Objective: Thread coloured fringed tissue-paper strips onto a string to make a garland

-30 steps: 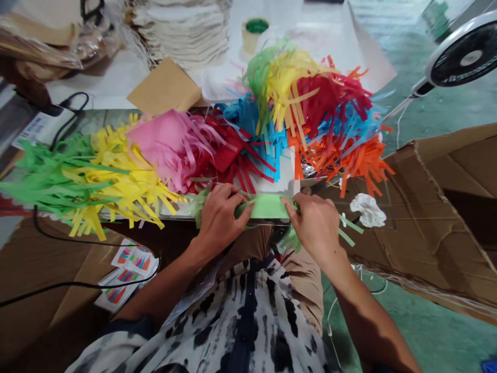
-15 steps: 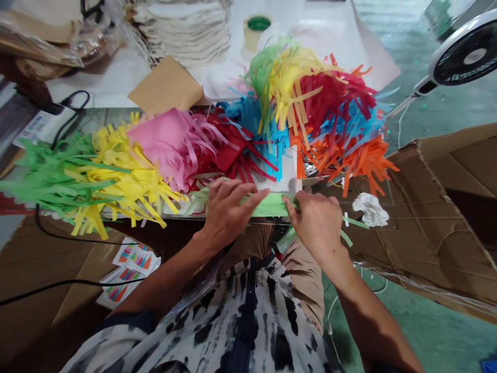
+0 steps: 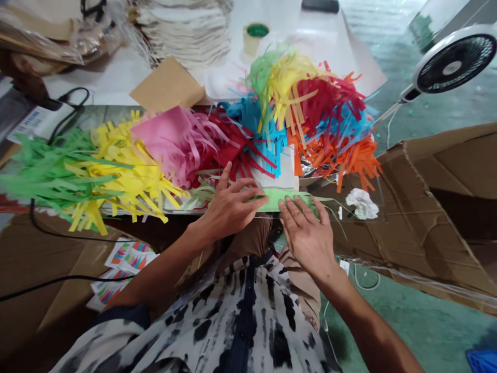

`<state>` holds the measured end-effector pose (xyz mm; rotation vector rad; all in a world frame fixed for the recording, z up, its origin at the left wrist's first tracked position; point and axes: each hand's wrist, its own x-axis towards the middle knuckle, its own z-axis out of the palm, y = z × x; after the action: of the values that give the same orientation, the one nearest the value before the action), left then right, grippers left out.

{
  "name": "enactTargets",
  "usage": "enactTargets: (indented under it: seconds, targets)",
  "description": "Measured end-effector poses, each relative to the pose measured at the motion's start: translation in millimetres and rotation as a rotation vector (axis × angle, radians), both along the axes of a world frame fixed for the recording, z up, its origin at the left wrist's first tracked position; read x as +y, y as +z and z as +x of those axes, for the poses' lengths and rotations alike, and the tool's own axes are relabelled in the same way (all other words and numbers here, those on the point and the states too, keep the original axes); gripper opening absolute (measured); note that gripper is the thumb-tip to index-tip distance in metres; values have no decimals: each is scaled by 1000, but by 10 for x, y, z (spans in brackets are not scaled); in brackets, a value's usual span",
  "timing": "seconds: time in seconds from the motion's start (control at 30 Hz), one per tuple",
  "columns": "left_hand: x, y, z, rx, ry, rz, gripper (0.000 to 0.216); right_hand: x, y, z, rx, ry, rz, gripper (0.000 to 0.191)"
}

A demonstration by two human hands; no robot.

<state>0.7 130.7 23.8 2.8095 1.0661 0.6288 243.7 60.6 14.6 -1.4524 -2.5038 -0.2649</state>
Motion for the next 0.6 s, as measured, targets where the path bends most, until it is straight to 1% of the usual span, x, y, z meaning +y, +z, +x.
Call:
enactTargets:
  seconds: [0.13,0.2,0.27,0.33,0.37,0.4,0.43,0.47,0.5,0.53,0.57,0.6]
  targets:
    - [20,47,-254,-23,63,-56,33,-17,-29,105,-10,-35,-11,48]
    - [47,110,-415,-13,133,-44,33,-13,-19,128,-3,-38,3,49]
    - [54,198,-524,4,236,-1,29,-6,-14,120,1,-42,18,48]
    - [12,285,-521,-10,376,68,22,7,-5,93,-1,-42,36,44]
    - [-31,315,-466,-36,433,104,20,16,5,76,-6,-42,44,41]
    - [-88,328,-378,-69,459,132,20,27,19,60,-11,-38,57,37]
    - [-156,320,-264,-102,441,147,20,39,36,45,-14,-34,69,34]
    - [-228,290,-135,-134,349,138,23,52,56,34,-20,-33,73,32]
    - [-298,239,-2,-139,202,111,26,66,79,28,-27,-33,72,30]
    - [-360,172,122,-125,85,76,31,80,101,27,-32,-32,72,29]
    - [-409,95,227,-115,46,47,35,93,124,32,-36,-30,68,28]
    - [-442,17,304,-96,41,20,39,105,146,41,-34,-26,65,27]
